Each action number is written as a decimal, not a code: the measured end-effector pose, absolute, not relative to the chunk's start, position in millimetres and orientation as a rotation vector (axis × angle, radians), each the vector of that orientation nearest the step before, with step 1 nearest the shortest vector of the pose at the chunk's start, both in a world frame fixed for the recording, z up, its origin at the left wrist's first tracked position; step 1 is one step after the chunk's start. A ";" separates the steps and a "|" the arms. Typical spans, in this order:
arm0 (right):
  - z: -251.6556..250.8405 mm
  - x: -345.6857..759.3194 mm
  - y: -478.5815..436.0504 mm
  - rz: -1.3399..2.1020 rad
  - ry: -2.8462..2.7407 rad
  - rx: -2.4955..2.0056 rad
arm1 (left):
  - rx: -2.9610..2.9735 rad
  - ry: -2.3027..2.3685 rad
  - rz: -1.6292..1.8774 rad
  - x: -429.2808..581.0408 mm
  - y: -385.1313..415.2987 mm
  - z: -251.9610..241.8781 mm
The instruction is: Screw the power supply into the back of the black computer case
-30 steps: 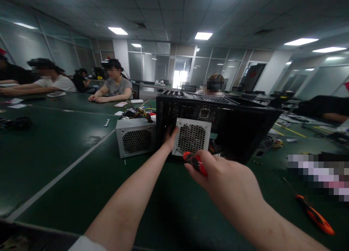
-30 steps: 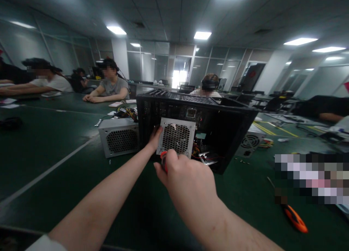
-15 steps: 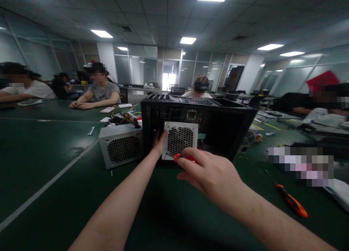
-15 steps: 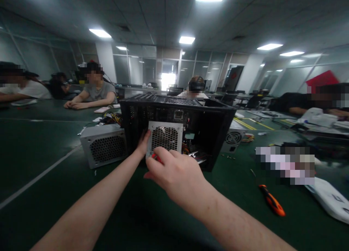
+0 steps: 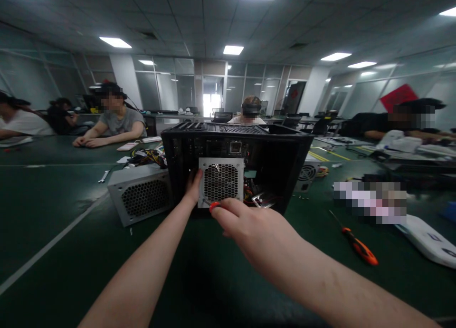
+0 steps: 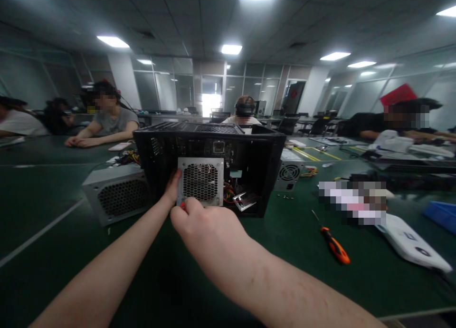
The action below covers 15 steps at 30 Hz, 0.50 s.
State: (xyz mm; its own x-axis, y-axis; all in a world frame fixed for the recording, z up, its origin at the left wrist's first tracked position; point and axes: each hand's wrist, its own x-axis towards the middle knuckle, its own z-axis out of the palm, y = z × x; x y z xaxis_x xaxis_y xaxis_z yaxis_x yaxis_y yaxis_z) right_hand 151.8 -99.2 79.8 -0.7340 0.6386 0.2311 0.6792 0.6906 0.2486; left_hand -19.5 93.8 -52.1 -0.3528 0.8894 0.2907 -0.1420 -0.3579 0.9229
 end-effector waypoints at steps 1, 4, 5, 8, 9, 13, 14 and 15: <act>80.4 149.8 -100.6 -0.510 -2.764 -1.083 | 1.109 1.113 1.792 -19.5 93.5 -52.3; 81.1 143.6 -105.2 -0.564 -2.738 -1.093 | 1.091 1.098 1.781 -19.1 92.5 -52.8; 81.0 141.6 -106.3 -0.579 -2.731 -1.095 | 1.088 1.084 1.779 -19.1 92.2 -52.9; 81.1 136.8 -106.2 -0.604 -2.685 -1.154 | 1.082 1.083 1.778 -19.3 91.9 -52.8; 81.4 136.3 -104.9 -0.604 -2.646 -1.217 | 1.083 1.096 1.778 -19.5 92.2 -52.7; 82.1 141.2 -97.7 -0.600 -2.472 -1.489 | 1.086 1.116 1.775 -20.4 95.2 -53.4; 81.5 143.7 -96.8 -0.592 -2.463 -1.498 | 1.085 1.106 1.773 -20.5 96.0 -53.7; 80.6 146.4 -96.5 -0.570 -2.462 -1.476 | 1.085 1.099 1.773 -20.5 96.7 -54.0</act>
State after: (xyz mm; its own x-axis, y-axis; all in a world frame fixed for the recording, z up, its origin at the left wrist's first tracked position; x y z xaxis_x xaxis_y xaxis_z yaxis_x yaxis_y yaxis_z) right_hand 146.4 -96.5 80.6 -0.4741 0.7971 0.3740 0.8803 0.4221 0.2164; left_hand -20.5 96.7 -54.0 -0.3408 0.9034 0.2603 -0.1688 -0.3312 0.9284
